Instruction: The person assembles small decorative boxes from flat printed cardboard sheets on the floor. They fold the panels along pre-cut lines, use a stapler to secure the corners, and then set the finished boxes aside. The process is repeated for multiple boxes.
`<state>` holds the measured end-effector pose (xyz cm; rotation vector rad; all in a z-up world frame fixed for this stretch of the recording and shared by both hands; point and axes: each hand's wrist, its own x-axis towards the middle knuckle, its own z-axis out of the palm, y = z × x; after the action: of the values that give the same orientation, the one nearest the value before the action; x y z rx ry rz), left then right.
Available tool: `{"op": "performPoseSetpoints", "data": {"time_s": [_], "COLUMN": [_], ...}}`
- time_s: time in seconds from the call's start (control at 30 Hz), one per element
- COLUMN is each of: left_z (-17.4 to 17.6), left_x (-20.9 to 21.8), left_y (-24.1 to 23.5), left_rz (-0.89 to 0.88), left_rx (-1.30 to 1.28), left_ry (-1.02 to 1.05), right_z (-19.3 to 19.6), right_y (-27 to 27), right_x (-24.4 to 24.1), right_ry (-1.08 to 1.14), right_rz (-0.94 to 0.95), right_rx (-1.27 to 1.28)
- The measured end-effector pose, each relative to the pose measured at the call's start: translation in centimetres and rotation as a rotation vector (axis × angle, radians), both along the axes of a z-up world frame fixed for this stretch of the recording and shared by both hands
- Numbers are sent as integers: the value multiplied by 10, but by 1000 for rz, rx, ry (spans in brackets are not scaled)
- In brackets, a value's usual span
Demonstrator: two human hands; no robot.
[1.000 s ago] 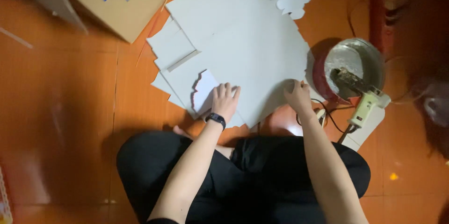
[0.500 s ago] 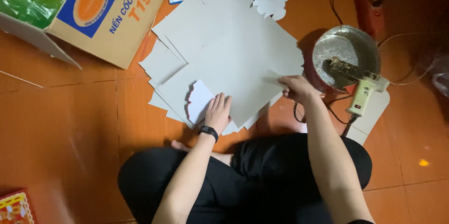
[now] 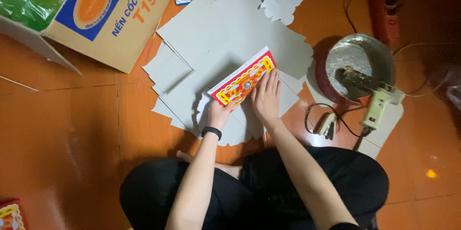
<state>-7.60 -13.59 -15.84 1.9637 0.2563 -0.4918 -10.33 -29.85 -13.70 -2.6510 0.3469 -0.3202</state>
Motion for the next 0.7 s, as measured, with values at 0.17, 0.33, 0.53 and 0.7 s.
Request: {"op": "performPoseSetpoints", "data": {"time_s": [0.17, 0.33, 0.53, 0.7], "left_z": [-18, 3, -32, -35], "left_x": [3, -9, -17, 1], "left_y": [-9, -44, -48, -54], "left_rz": [117, -463, -754, -676], "left_rx": [-15, 680, 819, 724], "left_ry": [-234, -968, -743, -822], "right_z": [-75, -85, -78, -82], "right_y": [4, 0, -45, -53], "right_x": [18, 28, 37, 41], "right_ry": [107, 138, 112, 29], "right_rz": [15, 53, 334, 369], "right_rx": [-290, -417, -314, -309]}}
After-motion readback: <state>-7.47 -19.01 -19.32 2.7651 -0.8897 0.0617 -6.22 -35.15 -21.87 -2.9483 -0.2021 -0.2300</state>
